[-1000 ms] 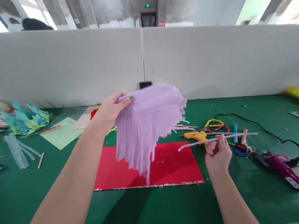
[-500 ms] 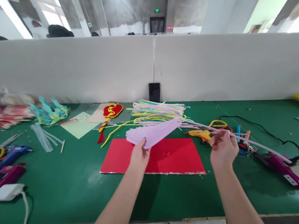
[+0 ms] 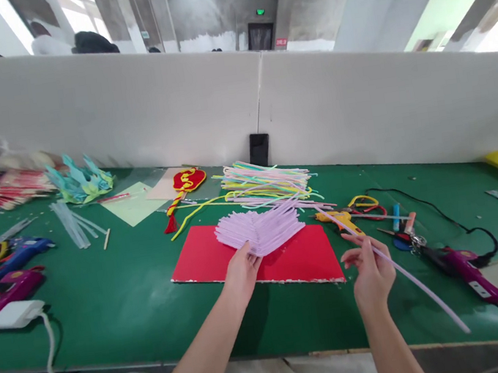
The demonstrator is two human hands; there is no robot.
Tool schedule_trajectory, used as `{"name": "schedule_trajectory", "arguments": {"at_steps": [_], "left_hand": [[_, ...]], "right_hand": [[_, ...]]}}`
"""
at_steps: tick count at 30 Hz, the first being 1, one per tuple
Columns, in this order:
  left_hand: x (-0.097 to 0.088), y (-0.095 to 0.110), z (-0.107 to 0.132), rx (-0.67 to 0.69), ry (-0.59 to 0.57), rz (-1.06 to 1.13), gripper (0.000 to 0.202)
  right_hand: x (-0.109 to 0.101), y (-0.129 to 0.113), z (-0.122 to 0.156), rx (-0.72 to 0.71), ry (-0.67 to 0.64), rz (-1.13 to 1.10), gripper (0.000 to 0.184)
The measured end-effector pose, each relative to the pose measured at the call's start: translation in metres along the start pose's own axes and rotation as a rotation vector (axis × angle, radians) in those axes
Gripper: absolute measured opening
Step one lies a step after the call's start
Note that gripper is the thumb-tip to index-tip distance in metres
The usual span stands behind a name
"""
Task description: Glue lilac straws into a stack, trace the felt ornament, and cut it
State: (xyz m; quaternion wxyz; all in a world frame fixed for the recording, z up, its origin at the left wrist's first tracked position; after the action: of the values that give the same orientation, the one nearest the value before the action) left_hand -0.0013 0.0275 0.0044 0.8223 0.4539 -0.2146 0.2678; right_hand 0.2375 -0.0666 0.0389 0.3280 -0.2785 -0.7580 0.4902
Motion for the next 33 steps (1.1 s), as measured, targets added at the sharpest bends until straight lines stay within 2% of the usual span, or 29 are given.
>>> {"name": "schedule_trajectory", "arguments": {"at_steps": [4, 8, 10, 12, 13, 15, 18, 24, 26, 29, 33], "left_hand": [[-0.011, 0.012, 0.018, 0.056, 0.051, -0.086, 0.021], [-0.027, 0.025, 0.037, 0.211, 0.147, -0.196, 0.033], [-0.025, 0.034, 0.039, 0.394, 0.079, -0.424, 0.041], [-0.015, 0.041, 0.036, 0.607, -0.057, -0.802, 0.039], [-0.012, 0.043, 0.032, 0.676, -0.108, -0.96, 0.035], [-0.015, 0.047, 0.019, 0.709, -0.118, -1.052, 0.033], [-0.026, 0.061, 0.003, 0.738, -0.03, -1.018, 0.039], [-0.047, 0.1, -0.013, 0.742, 0.166, -1.019, 0.033], [-0.049, 0.117, -0.026, 0.75, 0.233, -1.053, 0.03], [-0.045, 0.151, -0.059, 0.782, 0.34, -1.137, 0.03], [-0.043, 0.205, -0.108, 0.81, 0.547, -1.325, 0.027]], "right_hand": [[-0.002, -0.003, 0.01, -0.088, -0.084, 0.169, 0.026], [0.004, 0.001, 0.016, -0.14, -0.329, 0.446, 0.032], [0.011, 0.005, 0.019, -0.176, -0.419, 0.624, 0.036], [0.021, 0.004, 0.024, -0.293, -0.453, 0.768, 0.035], [0.029, 0.003, 0.028, -0.384, -0.468, 0.818, 0.034], [0.048, -0.001, 0.038, -0.575, -0.514, 0.892, 0.03], [0.079, 0.002, 0.054, -0.713, -0.673, 0.982, 0.027], [0.121, 0.014, 0.07, -0.708, -0.821, 0.948, 0.017], [0.129, 0.019, 0.07, -0.7, -0.844, 0.921, 0.01], [0.133, 0.027, 0.068, -0.682, -0.861, 0.871, 0.014], [0.129, 0.037, 0.063, -0.544, -0.876, 0.749, 0.016]]}}
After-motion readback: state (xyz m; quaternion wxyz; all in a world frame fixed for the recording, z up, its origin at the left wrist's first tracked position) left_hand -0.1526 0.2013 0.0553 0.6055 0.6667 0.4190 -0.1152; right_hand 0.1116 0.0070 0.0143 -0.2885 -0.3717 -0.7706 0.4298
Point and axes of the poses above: each hand's wrist, its own z-axis away from the middle knuckle, its own x-axis out of the palm, y = z × x, the point moved 5 cm from there along -z, towards the middle knuckle, and after that the axes turned 1 degree about -z, right-handed, at the moved point
